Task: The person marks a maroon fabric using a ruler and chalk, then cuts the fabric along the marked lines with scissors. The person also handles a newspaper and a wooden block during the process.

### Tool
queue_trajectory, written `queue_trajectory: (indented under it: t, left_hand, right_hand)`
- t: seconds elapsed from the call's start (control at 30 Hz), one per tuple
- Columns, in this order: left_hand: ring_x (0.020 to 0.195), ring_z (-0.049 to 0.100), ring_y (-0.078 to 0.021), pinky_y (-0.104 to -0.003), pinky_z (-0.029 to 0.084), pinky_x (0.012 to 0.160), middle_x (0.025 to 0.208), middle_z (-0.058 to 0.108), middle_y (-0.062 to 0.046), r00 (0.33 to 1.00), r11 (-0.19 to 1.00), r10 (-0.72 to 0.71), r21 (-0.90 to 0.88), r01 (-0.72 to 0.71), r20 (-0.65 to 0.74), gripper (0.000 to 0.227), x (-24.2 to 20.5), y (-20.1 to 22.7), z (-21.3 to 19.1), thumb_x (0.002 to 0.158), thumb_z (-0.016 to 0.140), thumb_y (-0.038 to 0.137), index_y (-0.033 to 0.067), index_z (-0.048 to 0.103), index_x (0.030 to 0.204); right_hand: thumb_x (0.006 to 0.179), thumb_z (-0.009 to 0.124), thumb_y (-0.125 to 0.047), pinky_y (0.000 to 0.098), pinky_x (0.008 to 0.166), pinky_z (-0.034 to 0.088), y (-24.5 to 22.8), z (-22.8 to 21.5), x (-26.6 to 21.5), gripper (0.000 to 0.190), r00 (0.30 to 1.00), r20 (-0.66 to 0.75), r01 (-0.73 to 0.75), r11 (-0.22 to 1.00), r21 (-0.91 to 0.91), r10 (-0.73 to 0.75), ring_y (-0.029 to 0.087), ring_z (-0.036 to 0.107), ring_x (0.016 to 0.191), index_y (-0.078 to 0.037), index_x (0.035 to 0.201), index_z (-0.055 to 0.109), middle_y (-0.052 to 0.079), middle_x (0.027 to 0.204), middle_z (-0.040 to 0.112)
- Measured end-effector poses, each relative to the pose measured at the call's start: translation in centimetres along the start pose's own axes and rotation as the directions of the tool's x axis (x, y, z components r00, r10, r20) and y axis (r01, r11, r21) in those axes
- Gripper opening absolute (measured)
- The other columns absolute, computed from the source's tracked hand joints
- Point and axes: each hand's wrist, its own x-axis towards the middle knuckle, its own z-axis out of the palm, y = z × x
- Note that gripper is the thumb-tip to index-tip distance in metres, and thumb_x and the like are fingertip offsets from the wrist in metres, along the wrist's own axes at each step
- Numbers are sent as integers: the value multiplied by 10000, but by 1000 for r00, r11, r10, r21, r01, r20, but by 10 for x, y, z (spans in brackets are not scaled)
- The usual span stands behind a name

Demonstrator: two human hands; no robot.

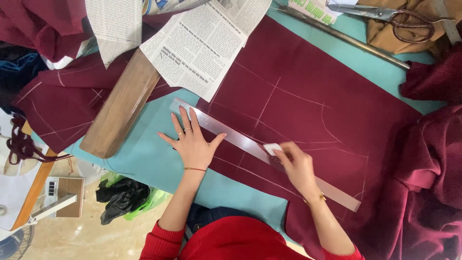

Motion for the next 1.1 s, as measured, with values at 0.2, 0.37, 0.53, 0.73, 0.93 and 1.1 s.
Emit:
queue_trajectory:
  t: [0.2, 0.37, 0.53, 0.73, 0.93, 1.1]
  left_hand:
    - [1536, 216, -460, -843, 38, 1054, 1690, 246, -197, 999, 1000, -18, 4, 18, 34, 1136, 0, 0, 2, 823, 603, 851, 71, 336, 1604]
    - [1528, 231, -475, -857, 63, 1043, 1683, 255, -207, 998, 1000, -24, -1, 24, 51, 1151, 3, 0, 1, 798, 648, 831, 62, 345, 1600]
    - [1526, 229, -482, -865, 60, 1038, 1680, 264, -209, 996, 999, -47, 3, 47, 76, 1151, 3, 0, 2, 787, 656, 823, 54, 356, 1590]
    - [1525, 221, -494, -884, 66, 1024, 1682, 255, -205, 987, 996, -88, 0, 88, 135, 1174, 7, 4, -3, 741, 739, 756, 49, 340, 1588]
    - [1518, 228, -507, -890, 47, 1027, 1685, 240, -209, 982, 995, -101, -2, 103, 163, 1176, 9, 5, -2, 728, 766, 717, 40, 335, 1587]
    - [1519, 227, -505, -885, 54, 1031, 1691, 225, -204, 983, 995, -95, 18, 94, 155, 1180, 8, 4, 3, 720, 766, 706, 44, 322, 1591]
  right_hand:
    - [959, 727, -228, 324, 683, 607, -19, 34, 38, 264, 929, 40, 368, 904, -217, -368, 194, 735, 717, -198, 1218, 685, 30, 788, 775]
    - [1004, 631, -119, 316, 719, 535, -36, 36, 56, 274, 734, 147, 677, 699, -229, -663, 208, 666, 649, -133, 1273, 679, 63, 692, 667]
    - [1003, 624, -108, 311, 698, 528, -49, 38, 58, 234, 702, 185, 712, 665, -224, -688, 204, 663, 642, -127, 1226, 693, 58, 680, 654]
    - [989, 628, -81, 354, 706, 549, -51, 41, 62, 238, 695, 204, 719, 675, -167, -690, 250, 695, 677, -100, 1220, 681, 98, 714, 676]
    - [1017, 594, -84, 365, 710, 565, -64, 66, 80, 210, 671, 174, 741, 662, -115, -721, 272, 709, 709, -90, 1208, 684, 116, 748, 691]
    - [1042, 586, -127, 341, 748, 570, -90, 122, 109, 229, 653, 133, 757, 649, -80, -745, 242, 722, 758, -122, 1252, 677, 89, 795, 708]
